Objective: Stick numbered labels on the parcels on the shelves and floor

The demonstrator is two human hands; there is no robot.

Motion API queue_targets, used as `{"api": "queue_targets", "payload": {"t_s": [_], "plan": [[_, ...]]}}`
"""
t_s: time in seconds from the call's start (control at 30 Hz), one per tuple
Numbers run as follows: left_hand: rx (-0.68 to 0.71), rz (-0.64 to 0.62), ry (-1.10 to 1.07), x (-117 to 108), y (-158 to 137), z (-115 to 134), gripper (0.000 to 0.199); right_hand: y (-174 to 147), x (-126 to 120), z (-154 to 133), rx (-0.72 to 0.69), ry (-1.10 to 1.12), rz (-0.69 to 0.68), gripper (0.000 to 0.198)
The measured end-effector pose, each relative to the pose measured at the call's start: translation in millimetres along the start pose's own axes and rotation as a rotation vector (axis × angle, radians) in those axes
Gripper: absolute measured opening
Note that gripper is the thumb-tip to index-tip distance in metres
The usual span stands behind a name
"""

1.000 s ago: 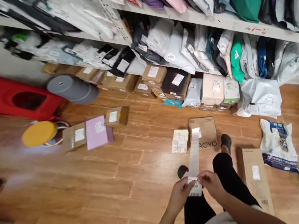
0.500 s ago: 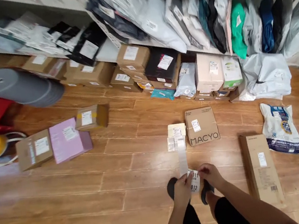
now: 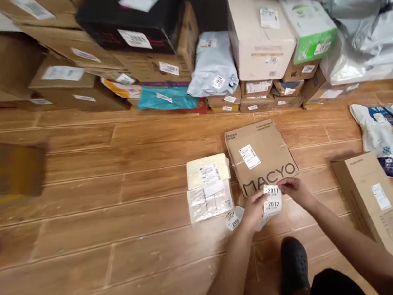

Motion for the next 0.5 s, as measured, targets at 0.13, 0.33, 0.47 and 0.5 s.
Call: {"api": "queue_targets", "payload": {"t_s": [0.13, 0.33, 0.47, 0.5], "plan": [[0.007, -0.109, -0.028, -1, 45, -15, 0.051, 31, -14, 22, -0.082, 0.021, 0.043, 0.039], [0.051, -0.139, 0.084, 2, 58, -3, 0.041, 42, -18, 26, -0.141, 0.089, 0.014, 0.04], [0.073, -0.083, 0.202, 2, 53, -8, 0.049, 37, -19, 26, -0.157, 0.109, -0.012, 0.035], [0.079, -0.057, 0.252, 0, 52, -12, 0.048, 37, -18, 30, -0.159, 0.108, -0.02, 0.035]]}}
Point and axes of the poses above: each hand's wrist, its own y-axis towards the middle knuckle, its own x-axis out of the palm, z = x × y, the point moved 5 cm from there along y, towards the middle knuckle
